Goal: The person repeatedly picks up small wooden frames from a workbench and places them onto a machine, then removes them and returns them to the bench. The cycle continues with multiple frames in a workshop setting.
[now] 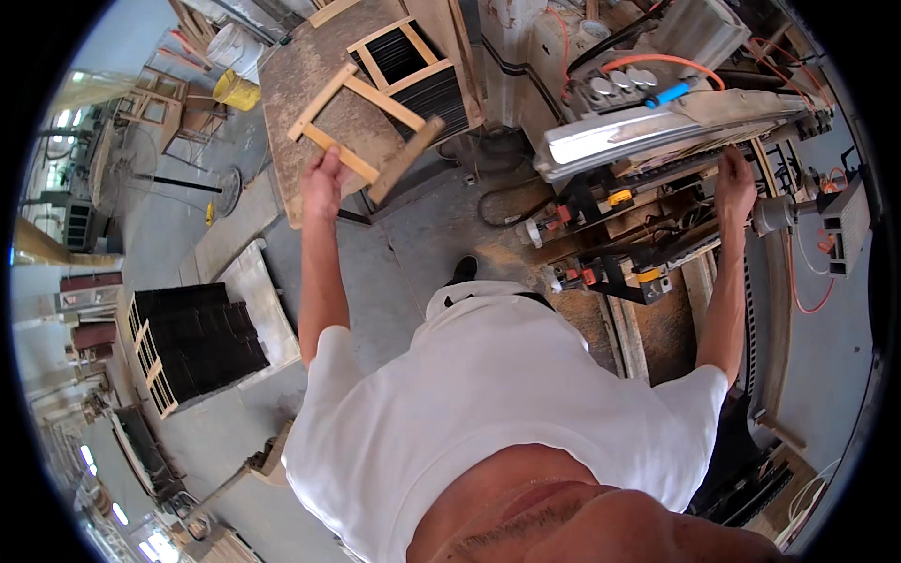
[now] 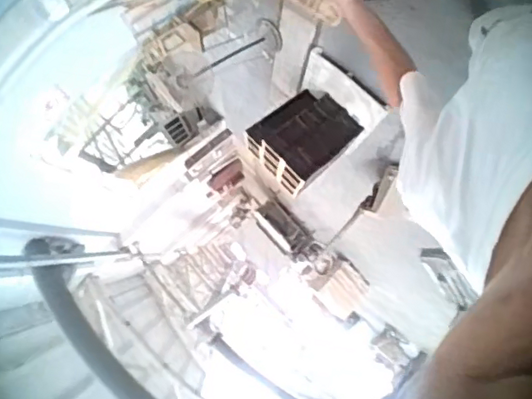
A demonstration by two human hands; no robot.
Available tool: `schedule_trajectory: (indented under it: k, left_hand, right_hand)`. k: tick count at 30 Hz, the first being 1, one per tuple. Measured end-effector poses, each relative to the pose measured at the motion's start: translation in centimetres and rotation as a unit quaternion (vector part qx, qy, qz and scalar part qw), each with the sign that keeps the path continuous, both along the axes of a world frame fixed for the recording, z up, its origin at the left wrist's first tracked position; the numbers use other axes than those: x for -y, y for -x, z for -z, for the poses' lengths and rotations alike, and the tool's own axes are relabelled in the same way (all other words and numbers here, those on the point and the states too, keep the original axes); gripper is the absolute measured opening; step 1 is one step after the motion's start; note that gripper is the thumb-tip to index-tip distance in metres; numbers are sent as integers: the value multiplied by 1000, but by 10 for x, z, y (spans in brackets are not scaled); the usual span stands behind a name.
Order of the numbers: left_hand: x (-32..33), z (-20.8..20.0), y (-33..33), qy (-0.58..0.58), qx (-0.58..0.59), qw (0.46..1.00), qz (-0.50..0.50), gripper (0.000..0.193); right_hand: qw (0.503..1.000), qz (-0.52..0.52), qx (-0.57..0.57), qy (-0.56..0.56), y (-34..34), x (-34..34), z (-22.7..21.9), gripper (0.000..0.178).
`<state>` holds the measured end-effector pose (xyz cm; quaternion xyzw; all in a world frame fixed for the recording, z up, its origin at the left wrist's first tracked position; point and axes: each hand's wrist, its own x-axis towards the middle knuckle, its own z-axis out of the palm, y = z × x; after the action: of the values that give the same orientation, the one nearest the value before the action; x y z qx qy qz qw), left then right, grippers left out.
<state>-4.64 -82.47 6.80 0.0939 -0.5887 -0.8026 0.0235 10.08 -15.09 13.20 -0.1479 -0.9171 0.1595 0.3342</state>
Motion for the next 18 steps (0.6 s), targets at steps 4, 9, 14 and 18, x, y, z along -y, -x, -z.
schedule_trajectory:
  k: [4, 9, 14, 18]
  left_hand:
    - [19, 5, 107, -4, 14, 999, 34, 34]
    - [-12, 23, 193, 6, 42, 994, 103, 39]
    - [-62, 39, 228, 163, 87, 981, 64, 42]
    - [-85, 20, 219, 274, -22, 961, 24, 42]
  right_hand:
    - [987, -50, -53, 142, -33, 123, -11, 20]
    - [959, -42, 44, 276, -70, 208, 58, 20]
    - [926, 29, 182, 328, -91, 250, 125, 22]
    - [913, 92, 226, 328, -127, 269, 174, 24]
